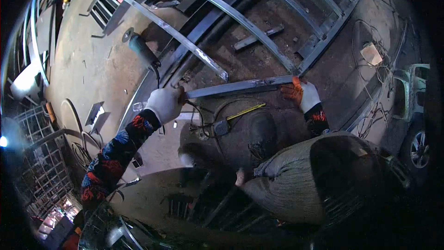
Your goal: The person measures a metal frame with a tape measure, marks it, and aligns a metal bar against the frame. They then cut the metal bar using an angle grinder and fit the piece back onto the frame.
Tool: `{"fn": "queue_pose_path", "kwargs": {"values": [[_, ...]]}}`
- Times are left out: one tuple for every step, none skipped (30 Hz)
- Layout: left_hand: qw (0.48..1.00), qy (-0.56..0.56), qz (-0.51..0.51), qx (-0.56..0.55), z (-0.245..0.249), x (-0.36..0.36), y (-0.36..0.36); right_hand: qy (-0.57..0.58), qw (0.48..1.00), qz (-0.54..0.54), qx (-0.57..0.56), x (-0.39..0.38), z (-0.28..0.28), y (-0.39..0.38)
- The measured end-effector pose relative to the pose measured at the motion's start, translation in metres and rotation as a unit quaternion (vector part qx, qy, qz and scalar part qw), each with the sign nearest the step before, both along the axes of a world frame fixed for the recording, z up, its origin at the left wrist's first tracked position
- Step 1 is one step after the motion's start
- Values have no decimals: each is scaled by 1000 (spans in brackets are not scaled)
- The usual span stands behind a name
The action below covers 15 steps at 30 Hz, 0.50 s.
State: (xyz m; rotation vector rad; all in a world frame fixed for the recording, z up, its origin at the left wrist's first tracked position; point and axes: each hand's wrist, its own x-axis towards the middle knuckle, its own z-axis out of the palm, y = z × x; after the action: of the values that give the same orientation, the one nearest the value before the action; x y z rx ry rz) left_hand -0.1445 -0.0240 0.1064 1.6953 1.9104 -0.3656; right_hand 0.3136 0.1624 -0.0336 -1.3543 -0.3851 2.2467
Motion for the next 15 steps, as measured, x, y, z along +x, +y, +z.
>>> {"fn": "queue_pose_path", "kwargs": {"values": [[1000, 0, 0, -1, 1, 0, 1, 3, 1000, -2, -2, 0, 0, -1], [1000, 4, 4, -10, 2, 0, 2, 6, 1000, -3, -4, 1, 0, -2], [1000, 8, 9, -19, 3, 0, 3, 5, 1000, 8, 14, 3, -3, -3], [1000, 8, 8, -19, 2, 0, 3, 5, 999, 19, 32, 4, -5, -3], [1000, 4, 4, -13, 2, -1, 2, 5, 999, 19, 33, 5, -9, -2], [1000, 1, 1, -7, 2, -1, 2, 0, 998, 28, 50, 5, -13, -2], [1000, 1, 0, -6, 3, -1, 2, -6, 997, 38, 67, 7, -17, -2], [1000, -1, 2, -5, 5, -1, 2, -6, 997, 38, 68, 9, -20, -3], [1000, -4, 3, -4, 6, -1, 2, -42, 995, 47, 77, 1, -7, -4], [1000, -4, 4, -3, 5, -1, 3, -78, 992, 57, 86, -3, 0, -5], [1000, -1, -3, -1, 5, -2, 3, -78, 992, 57, 86, -4, 1, -4], [1000, 1, -11, 2, 4, -3, 2, -57, 995, 43, 68, -3, 0, -4], [1000, 0, -10, 1, 1, -5, 1, -47, 997, 36, 58, -2, -1, -4], [1000, 2, -9, 17, -3, -8, -2, -37, 998, 29, 49, -2, -2, -3], [999, 4, -8, 33, -2, -9, -1, -31, 997, 39, 54, -1, -5, -3]]}}
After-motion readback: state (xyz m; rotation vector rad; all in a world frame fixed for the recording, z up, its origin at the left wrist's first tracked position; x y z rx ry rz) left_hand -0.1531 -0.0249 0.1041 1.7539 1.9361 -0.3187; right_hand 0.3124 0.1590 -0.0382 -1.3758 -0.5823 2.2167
